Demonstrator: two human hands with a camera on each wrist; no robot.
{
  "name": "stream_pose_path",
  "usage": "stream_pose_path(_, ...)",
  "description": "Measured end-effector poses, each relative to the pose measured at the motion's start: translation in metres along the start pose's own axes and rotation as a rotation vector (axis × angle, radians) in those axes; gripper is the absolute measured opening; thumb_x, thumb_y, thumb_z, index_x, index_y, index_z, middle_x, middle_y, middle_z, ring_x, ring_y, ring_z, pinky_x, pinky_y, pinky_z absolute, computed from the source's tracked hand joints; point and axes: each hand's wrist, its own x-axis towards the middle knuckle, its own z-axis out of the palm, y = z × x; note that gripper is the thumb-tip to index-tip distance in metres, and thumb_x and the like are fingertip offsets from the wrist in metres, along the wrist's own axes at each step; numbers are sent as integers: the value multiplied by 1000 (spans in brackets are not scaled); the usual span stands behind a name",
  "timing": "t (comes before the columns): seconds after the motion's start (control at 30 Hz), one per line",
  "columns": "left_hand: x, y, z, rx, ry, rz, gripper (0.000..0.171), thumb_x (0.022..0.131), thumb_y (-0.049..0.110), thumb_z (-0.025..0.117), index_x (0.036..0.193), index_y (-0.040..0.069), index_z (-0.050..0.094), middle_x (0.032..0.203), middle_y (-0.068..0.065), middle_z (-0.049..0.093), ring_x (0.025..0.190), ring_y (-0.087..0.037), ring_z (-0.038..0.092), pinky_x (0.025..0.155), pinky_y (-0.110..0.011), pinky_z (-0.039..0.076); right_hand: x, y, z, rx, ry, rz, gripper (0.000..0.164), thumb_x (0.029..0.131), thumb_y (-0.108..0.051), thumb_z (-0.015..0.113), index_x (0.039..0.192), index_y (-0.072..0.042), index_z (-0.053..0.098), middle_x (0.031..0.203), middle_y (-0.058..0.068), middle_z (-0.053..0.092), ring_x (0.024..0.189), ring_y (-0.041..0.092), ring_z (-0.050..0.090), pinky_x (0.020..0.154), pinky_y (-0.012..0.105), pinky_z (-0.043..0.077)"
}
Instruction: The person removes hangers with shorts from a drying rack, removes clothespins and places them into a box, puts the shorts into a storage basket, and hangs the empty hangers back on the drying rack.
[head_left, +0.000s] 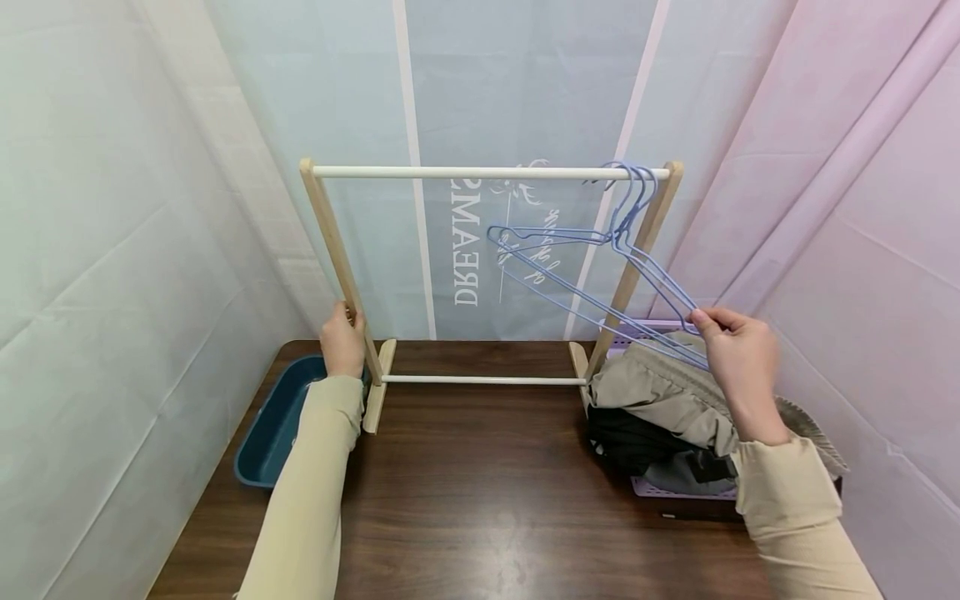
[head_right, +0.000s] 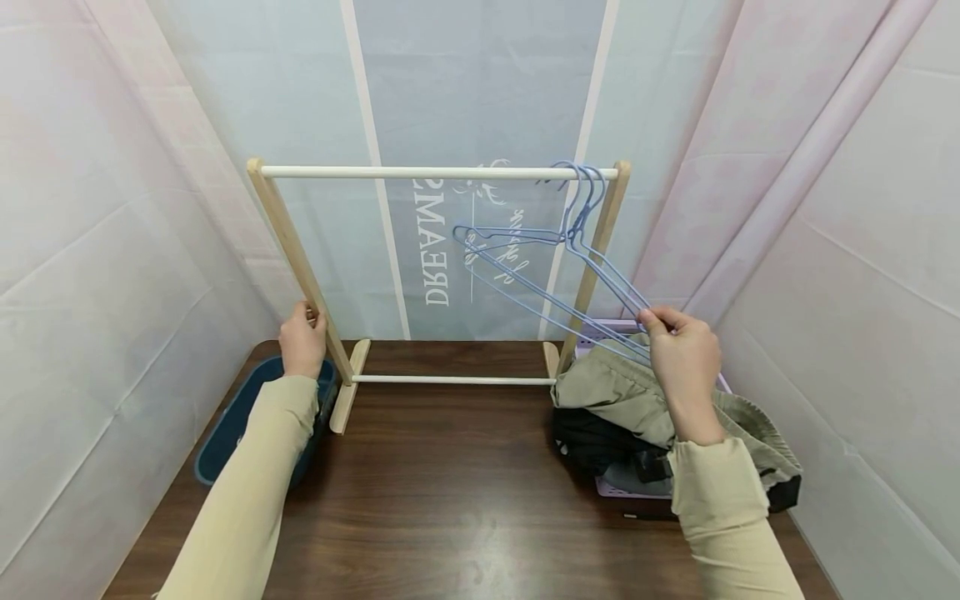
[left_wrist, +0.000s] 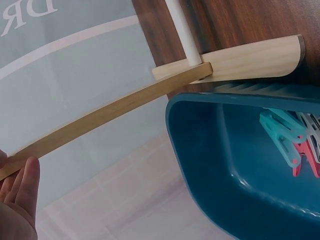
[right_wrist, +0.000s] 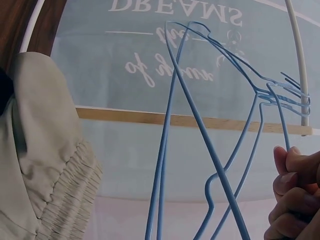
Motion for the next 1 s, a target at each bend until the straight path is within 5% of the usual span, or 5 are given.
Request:
stream_pose_path(0.73, 1, -1, 1, 10, 1, -7, 26, 99, 17, 51, 116, -2, 57, 109, -26, 66, 94, -40, 66, 76, -49, 55, 2, 9, 7, 18, -60, -21, 38, 95, -34, 58, 107, -1, 72, 57, -43, 40, 62, -6, 41, 56, 20, 34)
stream_pose_path(1.0, 1, -1, 1, 0, 3, -7, 26, 99, 17, 52, 116, -2, 58, 109, -26, 67, 94, -40, 66, 75, -49, 56, 3, 9, 10, 44, -118, -33, 39, 96, -35, 55, 110, -1, 70, 44, -32, 42, 42, -7, 47, 45, 21, 35)
